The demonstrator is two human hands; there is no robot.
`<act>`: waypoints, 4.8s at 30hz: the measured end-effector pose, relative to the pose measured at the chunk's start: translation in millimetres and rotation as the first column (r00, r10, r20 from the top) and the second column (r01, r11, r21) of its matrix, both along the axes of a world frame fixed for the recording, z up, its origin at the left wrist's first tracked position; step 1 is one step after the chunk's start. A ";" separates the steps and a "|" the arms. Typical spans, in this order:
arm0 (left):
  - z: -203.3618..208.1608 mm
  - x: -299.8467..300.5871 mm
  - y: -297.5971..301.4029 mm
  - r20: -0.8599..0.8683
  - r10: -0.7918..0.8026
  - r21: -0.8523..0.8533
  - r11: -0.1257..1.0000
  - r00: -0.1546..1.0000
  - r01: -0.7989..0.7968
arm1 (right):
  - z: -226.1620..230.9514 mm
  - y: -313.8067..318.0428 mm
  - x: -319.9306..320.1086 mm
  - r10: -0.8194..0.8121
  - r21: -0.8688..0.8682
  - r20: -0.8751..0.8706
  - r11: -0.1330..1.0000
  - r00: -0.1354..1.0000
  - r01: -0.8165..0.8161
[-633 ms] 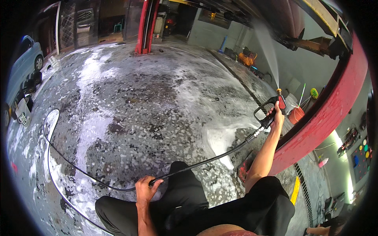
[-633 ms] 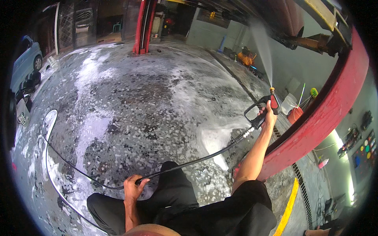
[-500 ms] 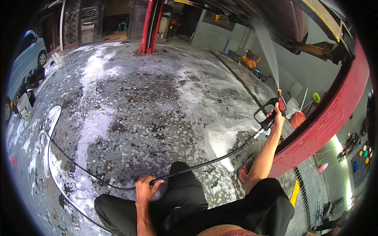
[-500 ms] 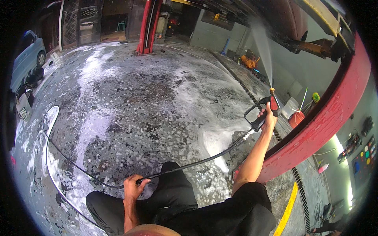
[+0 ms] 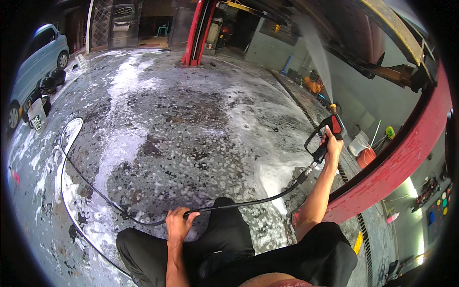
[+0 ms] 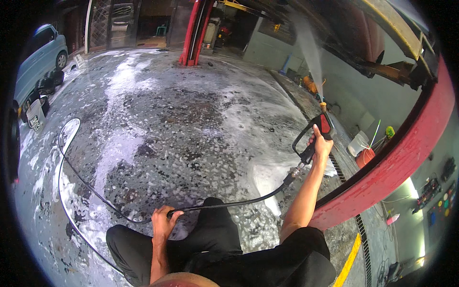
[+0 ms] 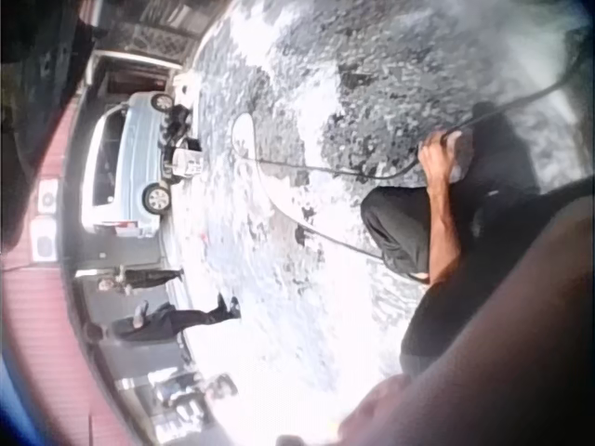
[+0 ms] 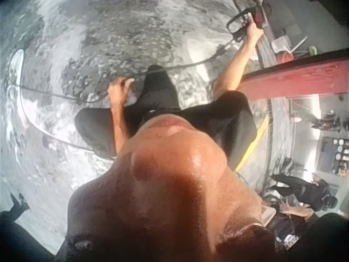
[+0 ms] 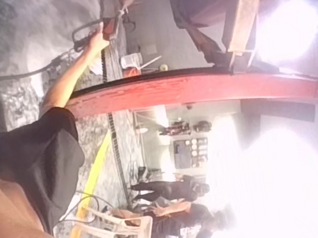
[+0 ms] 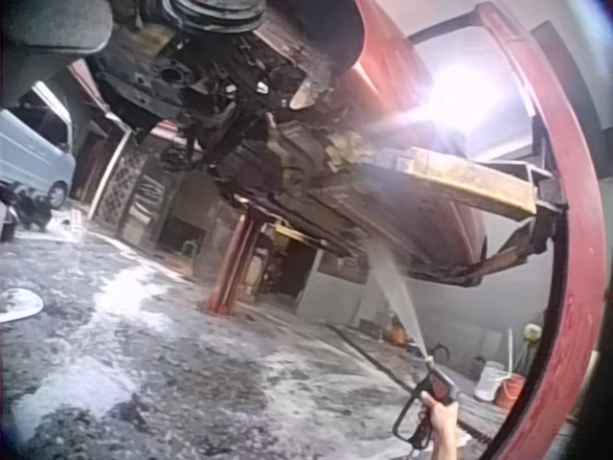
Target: The person uses a high-pressure water spray gun to clean the underside of a red car elevated on a hydraulic lift. They systematically rinse the undercarriage and the soapy floor of the garage, moving the nozzle back and forth to remove dirt and foam.
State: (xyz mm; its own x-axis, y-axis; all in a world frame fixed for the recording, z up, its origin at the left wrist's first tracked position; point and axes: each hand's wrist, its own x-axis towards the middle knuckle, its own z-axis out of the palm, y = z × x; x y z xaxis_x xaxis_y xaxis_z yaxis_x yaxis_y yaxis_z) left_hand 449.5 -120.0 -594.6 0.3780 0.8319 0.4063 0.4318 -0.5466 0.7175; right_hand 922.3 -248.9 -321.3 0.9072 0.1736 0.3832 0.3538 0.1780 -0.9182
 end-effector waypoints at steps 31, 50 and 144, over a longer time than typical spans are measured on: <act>94.9 -59.5 74.5 0.017 0.054 -0.167 0.985 0.998 -0.050 | 29.7 80.8 -5.3 0.071 0.165 -0.264 0.986 0.962 -0.027; 352.4 -9.4 20.5 -0.296 -0.481 -0.248 0.873 0.825 0.419 | 150.8 -153.2 -88.4 0.139 0.018 -0.598 0.987 0.789 -0.160; 648.6 1059.2 -768.2 0.540 -0.694 -0.389 0.297 0.476 0.872 | 877.7 -641.0 774.1 -0.143 -0.670 0.655 0.344 0.742 0.658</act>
